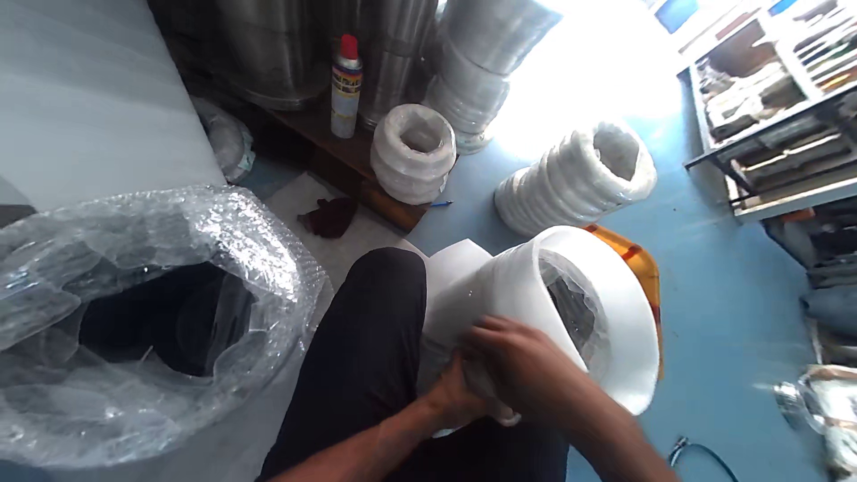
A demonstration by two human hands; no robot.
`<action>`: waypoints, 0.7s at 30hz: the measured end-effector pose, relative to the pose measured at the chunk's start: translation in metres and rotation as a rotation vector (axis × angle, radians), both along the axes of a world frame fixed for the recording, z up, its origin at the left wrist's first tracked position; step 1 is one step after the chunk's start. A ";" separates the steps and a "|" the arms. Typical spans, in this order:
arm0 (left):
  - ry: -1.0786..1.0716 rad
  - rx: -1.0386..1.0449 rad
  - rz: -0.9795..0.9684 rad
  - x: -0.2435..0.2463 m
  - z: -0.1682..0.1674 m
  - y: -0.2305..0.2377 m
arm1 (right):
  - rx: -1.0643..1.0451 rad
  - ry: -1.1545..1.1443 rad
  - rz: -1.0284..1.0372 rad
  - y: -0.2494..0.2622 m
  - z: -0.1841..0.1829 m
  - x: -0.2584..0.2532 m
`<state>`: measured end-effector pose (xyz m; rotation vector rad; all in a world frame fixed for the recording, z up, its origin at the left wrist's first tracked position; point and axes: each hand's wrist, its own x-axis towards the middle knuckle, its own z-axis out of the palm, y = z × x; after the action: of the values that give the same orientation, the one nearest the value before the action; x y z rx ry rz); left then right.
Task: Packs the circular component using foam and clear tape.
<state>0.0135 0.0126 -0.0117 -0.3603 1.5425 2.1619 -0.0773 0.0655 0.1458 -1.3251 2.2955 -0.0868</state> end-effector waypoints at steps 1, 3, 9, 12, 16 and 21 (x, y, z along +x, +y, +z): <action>0.035 -0.011 0.026 0.001 -0.004 0.003 | 0.153 -0.024 0.100 -0.028 -0.018 -0.009; 0.074 -0.015 0.075 0.004 -0.007 0.007 | 0.514 -0.003 0.225 -0.063 -0.054 -0.017; -0.004 -0.001 -0.040 0.004 0.002 -0.001 | 1.001 0.100 0.346 -0.075 -0.084 -0.035; 0.016 -0.024 -0.129 0.001 -0.002 -0.006 | 1.007 0.120 0.414 -0.072 -0.085 -0.040; -0.001 -0.082 -0.127 0.004 0.002 -0.011 | 1.054 0.108 0.402 -0.075 -0.084 -0.043; 0.019 -0.111 -0.071 0.016 0.007 -0.010 | 0.944 0.135 0.436 -0.057 -0.089 -0.044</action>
<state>0.0294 0.0021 -0.0047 -0.3163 1.6653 2.0364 -0.1217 0.0084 0.0572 -1.2442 1.6742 1.1046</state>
